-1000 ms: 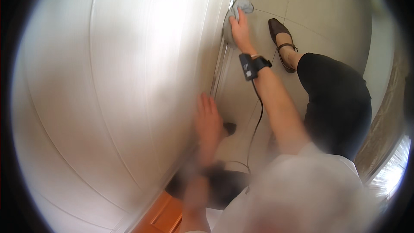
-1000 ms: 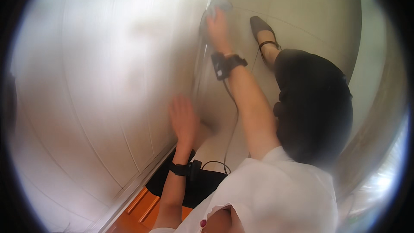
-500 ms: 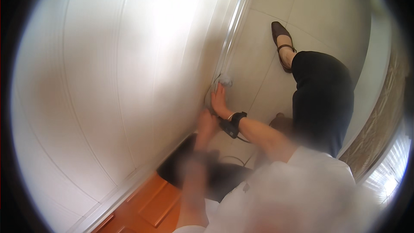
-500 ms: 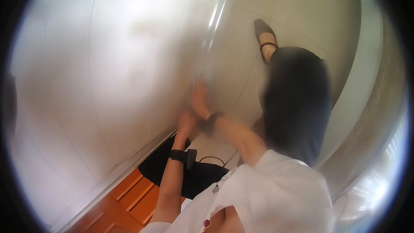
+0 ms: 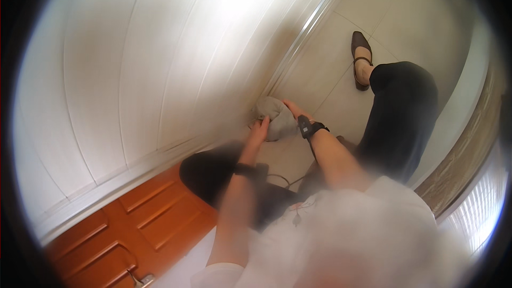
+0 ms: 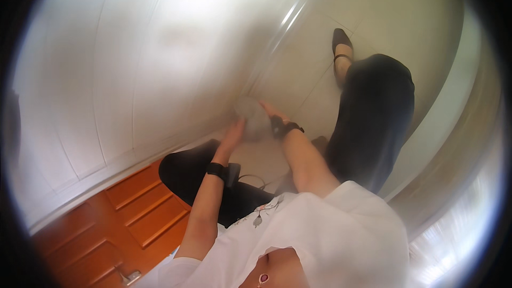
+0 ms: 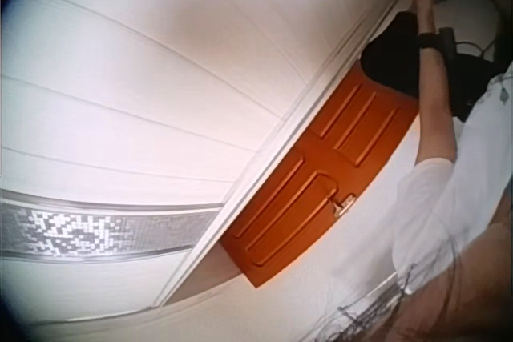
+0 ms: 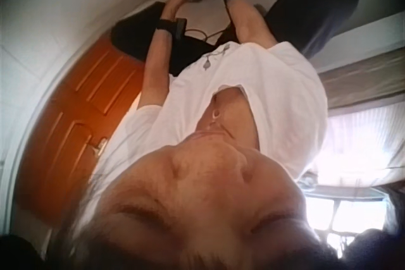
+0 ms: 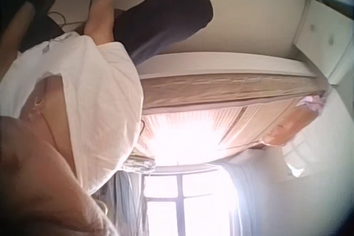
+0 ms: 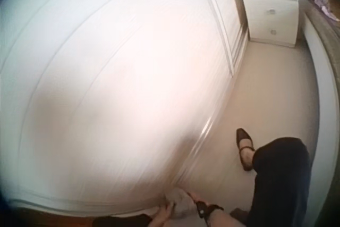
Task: Wiping down the surface and sliding tracks of a wardrobe using a cloth.
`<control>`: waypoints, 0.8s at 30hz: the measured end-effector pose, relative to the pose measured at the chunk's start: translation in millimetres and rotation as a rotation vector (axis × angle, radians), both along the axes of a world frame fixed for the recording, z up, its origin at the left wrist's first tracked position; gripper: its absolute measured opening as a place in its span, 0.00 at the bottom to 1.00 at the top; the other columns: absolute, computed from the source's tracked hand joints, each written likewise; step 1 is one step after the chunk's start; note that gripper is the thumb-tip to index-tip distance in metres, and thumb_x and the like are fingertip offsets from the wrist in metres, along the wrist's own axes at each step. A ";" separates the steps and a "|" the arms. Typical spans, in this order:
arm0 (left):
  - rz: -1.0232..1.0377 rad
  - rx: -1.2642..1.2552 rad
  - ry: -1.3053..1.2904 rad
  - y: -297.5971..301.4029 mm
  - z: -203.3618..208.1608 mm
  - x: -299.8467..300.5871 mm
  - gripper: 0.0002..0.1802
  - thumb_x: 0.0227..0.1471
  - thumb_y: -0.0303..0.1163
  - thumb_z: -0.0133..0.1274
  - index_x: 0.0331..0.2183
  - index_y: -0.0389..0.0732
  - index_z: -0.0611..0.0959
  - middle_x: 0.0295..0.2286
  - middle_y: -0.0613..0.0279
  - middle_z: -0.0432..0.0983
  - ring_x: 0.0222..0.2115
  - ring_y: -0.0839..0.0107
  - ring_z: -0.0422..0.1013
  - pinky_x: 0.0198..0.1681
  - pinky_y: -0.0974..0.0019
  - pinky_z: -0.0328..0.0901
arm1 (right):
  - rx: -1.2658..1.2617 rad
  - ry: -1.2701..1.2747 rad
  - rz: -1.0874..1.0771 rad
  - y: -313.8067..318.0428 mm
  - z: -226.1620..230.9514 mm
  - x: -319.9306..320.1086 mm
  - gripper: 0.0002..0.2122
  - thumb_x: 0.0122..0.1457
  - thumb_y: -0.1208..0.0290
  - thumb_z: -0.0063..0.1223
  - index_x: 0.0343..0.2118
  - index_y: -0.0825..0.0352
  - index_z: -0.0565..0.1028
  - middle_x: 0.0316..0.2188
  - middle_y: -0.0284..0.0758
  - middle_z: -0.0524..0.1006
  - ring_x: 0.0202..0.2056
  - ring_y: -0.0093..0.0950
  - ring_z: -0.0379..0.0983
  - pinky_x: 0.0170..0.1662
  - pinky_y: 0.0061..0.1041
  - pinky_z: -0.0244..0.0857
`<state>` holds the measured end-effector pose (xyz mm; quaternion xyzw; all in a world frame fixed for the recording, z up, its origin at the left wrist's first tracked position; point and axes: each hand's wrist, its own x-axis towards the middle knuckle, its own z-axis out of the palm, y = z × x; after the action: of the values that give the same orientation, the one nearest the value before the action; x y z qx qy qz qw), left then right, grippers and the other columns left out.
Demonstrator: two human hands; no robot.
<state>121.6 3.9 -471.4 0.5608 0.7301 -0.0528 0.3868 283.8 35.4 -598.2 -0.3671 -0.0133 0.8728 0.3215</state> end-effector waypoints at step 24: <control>0.445 -0.344 -0.749 -126.9 -55.9 -16.3 0.25 0.43 0.33 0.59 0.45 0.35 0.76 0.40 0.58 0.75 0.41 0.65 0.71 0.45 0.64 0.65 | 1.567 -1.609 -0.179 84.4 447.6 224.0 0.18 0.62 0.62 0.43 0.50 0.67 0.70 0.39 0.39 0.77 0.42 0.31 0.75 0.42 0.28 0.70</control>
<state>105.3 -123.0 -527.3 0.2987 0.6236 0.1171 0.7129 507.8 119.8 -150.5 -0.5196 -0.7348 0.1071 0.4226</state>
